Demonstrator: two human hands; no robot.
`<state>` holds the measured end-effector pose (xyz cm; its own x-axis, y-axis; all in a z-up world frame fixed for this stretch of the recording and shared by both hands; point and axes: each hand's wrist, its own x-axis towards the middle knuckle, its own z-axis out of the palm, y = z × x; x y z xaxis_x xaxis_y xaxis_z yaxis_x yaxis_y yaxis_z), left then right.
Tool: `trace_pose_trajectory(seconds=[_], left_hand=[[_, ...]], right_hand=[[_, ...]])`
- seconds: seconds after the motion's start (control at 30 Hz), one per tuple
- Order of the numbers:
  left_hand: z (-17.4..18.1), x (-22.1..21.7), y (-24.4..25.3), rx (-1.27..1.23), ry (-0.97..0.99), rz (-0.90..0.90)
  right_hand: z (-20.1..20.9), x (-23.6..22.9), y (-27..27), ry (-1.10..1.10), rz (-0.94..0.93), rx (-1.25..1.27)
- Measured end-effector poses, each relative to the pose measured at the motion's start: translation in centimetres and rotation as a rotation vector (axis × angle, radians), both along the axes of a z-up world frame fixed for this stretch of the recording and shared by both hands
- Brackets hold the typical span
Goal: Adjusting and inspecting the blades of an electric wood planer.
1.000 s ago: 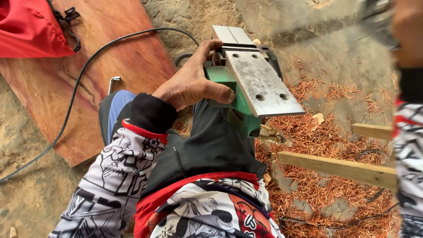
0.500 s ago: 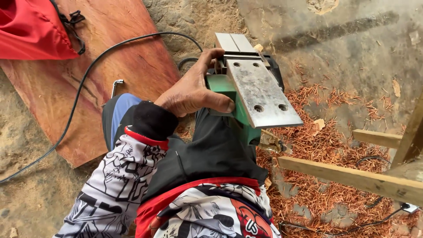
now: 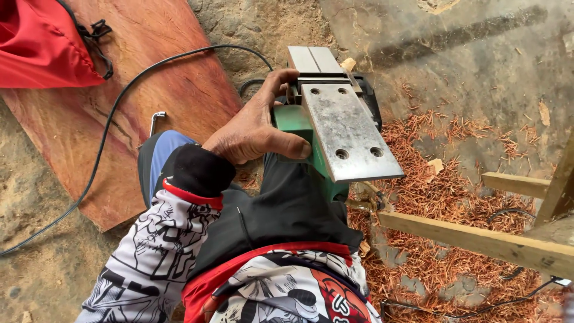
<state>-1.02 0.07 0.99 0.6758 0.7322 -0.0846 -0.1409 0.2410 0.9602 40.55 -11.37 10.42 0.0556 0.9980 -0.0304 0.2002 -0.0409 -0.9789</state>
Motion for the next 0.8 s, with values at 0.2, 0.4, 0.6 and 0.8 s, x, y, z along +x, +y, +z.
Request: trace_pose_trajectory(seconds=[0.2, 0.4, 0.6, 0.8], left_hand=[[1.1, 0.1, -0.7, -0.033, -0.045, -0.049], [-0.2, -0.1, -1.8, 0.068, -0.019, -0.025], [0.0, -1.4, -5.4, 0.181, 0.101, -0.043], [0.8, -2.2, -7.0, 0.159, 0.086, -0.056]], right_hand=[[-10.1, -10.7, 7.8, 0.235, -0.16, -0.25], [-10.1, -13.9, 6.9, 0.659, -0.044, -0.338], [-10.6, -14.7, 2.0, -0.242, 0.056, 0.042], [-11.1, -15.6, 0.4, 0.565, -0.246, -0.343]])
